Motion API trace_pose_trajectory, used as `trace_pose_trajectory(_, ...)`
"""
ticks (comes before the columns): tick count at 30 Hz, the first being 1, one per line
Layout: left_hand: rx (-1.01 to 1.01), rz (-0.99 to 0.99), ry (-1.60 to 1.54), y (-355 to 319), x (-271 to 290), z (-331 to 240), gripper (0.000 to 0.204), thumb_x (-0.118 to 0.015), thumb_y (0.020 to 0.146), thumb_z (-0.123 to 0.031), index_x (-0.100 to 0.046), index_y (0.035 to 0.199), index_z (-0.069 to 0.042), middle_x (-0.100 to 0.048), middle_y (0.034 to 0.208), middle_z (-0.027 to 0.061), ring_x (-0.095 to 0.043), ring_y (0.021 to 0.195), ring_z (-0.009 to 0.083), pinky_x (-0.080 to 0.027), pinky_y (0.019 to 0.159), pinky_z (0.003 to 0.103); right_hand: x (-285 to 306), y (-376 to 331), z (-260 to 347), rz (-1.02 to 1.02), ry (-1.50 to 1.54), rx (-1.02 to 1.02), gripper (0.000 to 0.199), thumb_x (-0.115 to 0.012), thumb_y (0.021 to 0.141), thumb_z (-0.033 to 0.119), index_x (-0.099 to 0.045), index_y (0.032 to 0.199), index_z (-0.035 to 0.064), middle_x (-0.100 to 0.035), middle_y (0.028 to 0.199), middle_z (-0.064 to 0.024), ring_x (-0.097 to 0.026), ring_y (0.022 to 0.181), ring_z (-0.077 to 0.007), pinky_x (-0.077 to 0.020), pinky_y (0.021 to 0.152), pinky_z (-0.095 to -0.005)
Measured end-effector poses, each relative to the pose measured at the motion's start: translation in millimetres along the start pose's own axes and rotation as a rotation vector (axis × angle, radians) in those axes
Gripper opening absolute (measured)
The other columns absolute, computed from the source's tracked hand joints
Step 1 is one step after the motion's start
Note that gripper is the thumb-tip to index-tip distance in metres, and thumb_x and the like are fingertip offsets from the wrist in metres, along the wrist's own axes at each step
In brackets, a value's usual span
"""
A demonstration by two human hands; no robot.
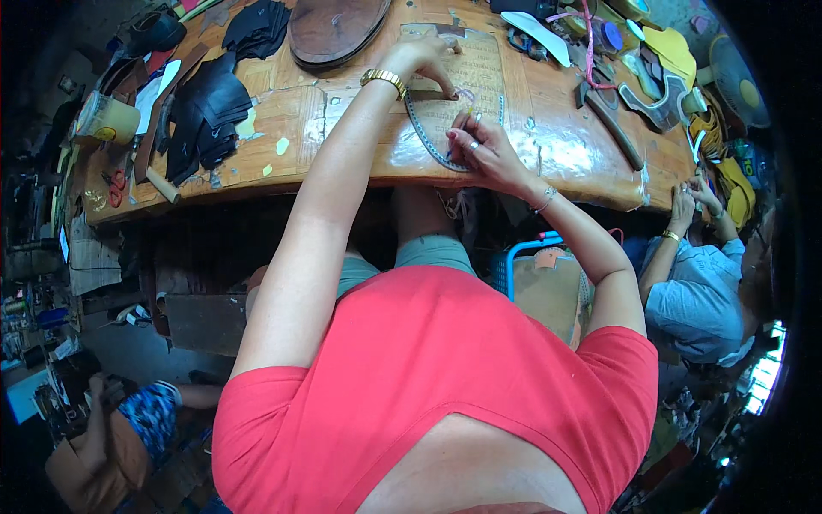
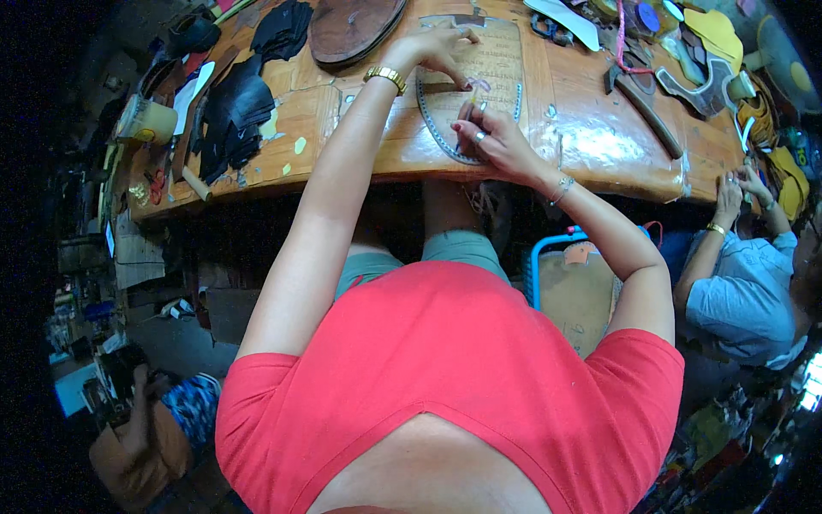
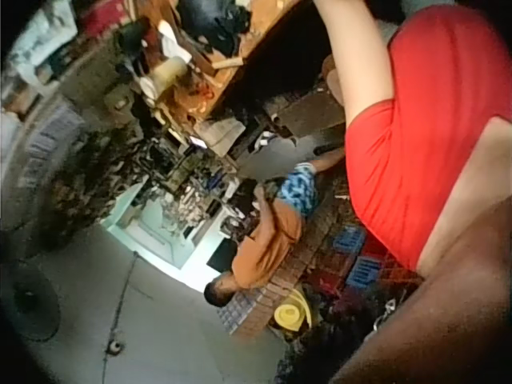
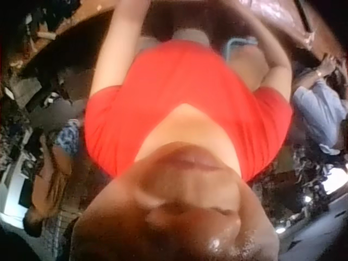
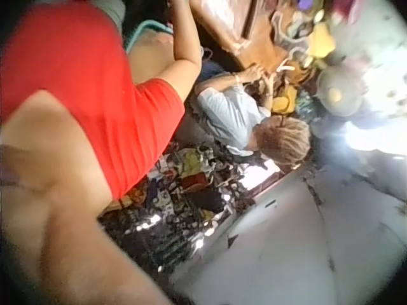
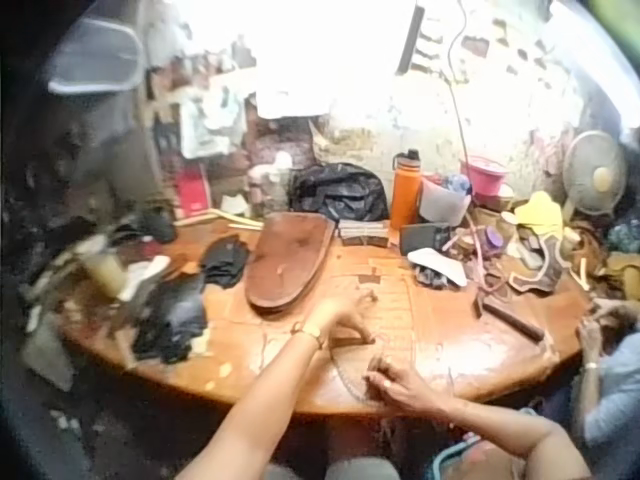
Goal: The person uses a curved metal template and a pen to trace a pattern onto a piece of brown leather on a wooden workbench. They repeatedly lift the template, reposition it, and trace the outline, then flip the leather to mark the other side.
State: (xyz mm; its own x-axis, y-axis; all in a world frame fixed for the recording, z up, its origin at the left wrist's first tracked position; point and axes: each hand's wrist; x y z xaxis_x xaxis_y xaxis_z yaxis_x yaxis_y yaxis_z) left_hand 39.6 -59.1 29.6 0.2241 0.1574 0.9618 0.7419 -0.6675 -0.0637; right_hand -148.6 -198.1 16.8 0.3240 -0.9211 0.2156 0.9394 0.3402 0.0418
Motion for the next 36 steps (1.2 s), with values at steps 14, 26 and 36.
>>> trace_pose_trajectory(14,0.014,0.004,0.004,-3.5,4.5,-1.4,0.1,-0.085,0.042,-0.057,-0.052,0.131,-0.026,-0.053,0.127,0.014,-0.056,0.113,0.0298,-0.046,0.094,0.039,-5.2,7.9,-5.6,0.061,-0.477,0.438,0.013,-0.057,0.092,0.013,-0.055,0.087,0.0015,-0.054,0.068,-0.0158,-0.057,0.062,-0.0292,-0.0435,0.058,-0.0363)
trace_pose_trajectory(26,-0.012,-0.038,0.001,-1.0,-1.7,4.3,0.098,-0.085,0.043,-0.055,-0.052,0.131,-0.026,-0.056,0.126,0.0132,-0.057,0.113,0.0298,-0.047,0.092,0.04,-8.5,16.9,-13.6,0.057,-0.571,0.629,0.013,-0.054,0.093,0.014,-0.055,0.089,0.0013,-0.057,0.066,-0.0126,-0.058,0.06,-0.0226,-0.0438,0.057,-0.0338)
trace_pose_trajectory(36,-0.03,-0.05,-0.009,1.9,-4.4,9.2,0.098,-0.085,0.042,-0.056,-0.053,0.131,-0.026,-0.055,0.127,0.0122,-0.057,0.113,0.0297,-0.048,0.091,0.04,-9.7,22.3,-12.2,0.047,-0.499,0.519,0.014,-0.056,0.093,0.013,-0.054,0.087,0.0011,-0.052,0.064,-0.0094,-0.056,0.061,-0.0195,-0.0419,0.056,-0.0337)
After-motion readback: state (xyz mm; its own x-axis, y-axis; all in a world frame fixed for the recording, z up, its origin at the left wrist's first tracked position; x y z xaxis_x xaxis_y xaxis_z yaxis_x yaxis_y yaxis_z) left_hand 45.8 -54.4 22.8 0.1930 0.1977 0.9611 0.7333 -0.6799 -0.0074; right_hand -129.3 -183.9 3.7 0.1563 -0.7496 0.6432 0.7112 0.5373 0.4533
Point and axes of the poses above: each hand's wrist, its own y-axis towards the middle knuckle, its own x-axis out of the back of the hand, z = x × y
